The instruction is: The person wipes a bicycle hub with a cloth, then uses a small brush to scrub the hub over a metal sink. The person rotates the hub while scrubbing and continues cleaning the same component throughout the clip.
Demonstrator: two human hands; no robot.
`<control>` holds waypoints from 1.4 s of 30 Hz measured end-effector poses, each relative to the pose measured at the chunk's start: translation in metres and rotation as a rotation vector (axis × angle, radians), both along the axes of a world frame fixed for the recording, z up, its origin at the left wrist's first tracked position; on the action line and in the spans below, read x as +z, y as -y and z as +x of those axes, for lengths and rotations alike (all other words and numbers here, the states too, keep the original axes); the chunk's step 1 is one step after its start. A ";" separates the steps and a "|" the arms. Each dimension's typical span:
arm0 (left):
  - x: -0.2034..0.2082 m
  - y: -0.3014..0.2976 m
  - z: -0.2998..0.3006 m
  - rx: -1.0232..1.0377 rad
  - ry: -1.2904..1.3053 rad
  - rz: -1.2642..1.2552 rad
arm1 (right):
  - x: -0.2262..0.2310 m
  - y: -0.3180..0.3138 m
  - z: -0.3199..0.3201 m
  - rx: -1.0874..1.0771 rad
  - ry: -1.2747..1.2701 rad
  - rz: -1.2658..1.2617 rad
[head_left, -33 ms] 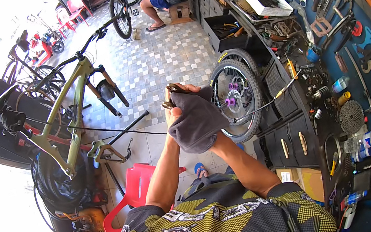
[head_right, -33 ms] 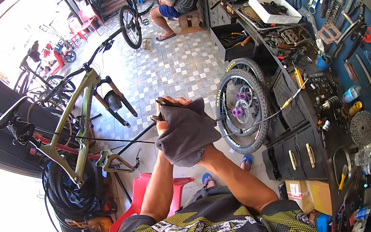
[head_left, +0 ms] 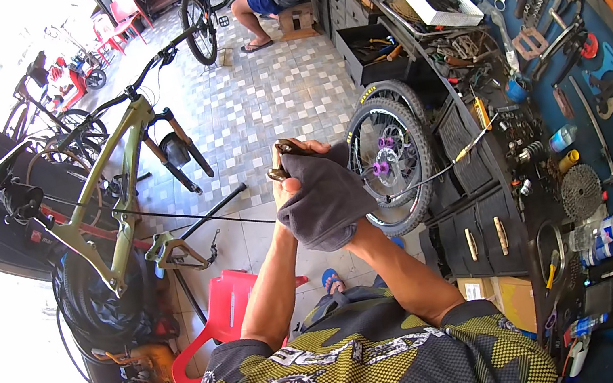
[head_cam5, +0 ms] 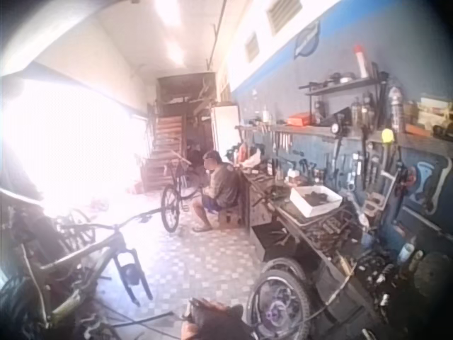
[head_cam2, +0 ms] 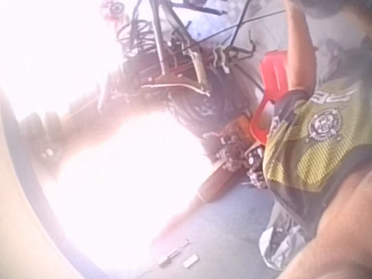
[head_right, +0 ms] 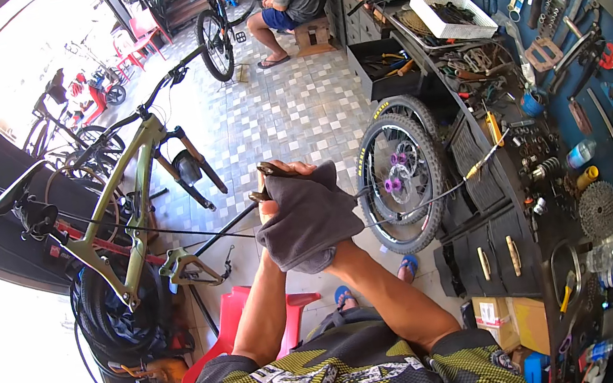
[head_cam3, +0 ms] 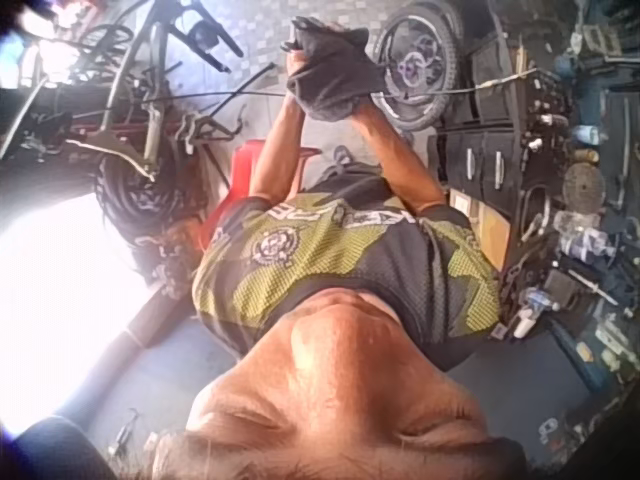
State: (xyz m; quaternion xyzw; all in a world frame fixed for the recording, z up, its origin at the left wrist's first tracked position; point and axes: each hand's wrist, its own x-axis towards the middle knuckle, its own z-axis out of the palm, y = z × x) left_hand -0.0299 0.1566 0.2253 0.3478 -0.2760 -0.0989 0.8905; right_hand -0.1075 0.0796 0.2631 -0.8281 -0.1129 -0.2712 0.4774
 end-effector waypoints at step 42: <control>0.009 -0.017 0.009 0.120 -0.369 0.507 | -0.034 0.076 0.056 -0.063 -0.353 0.843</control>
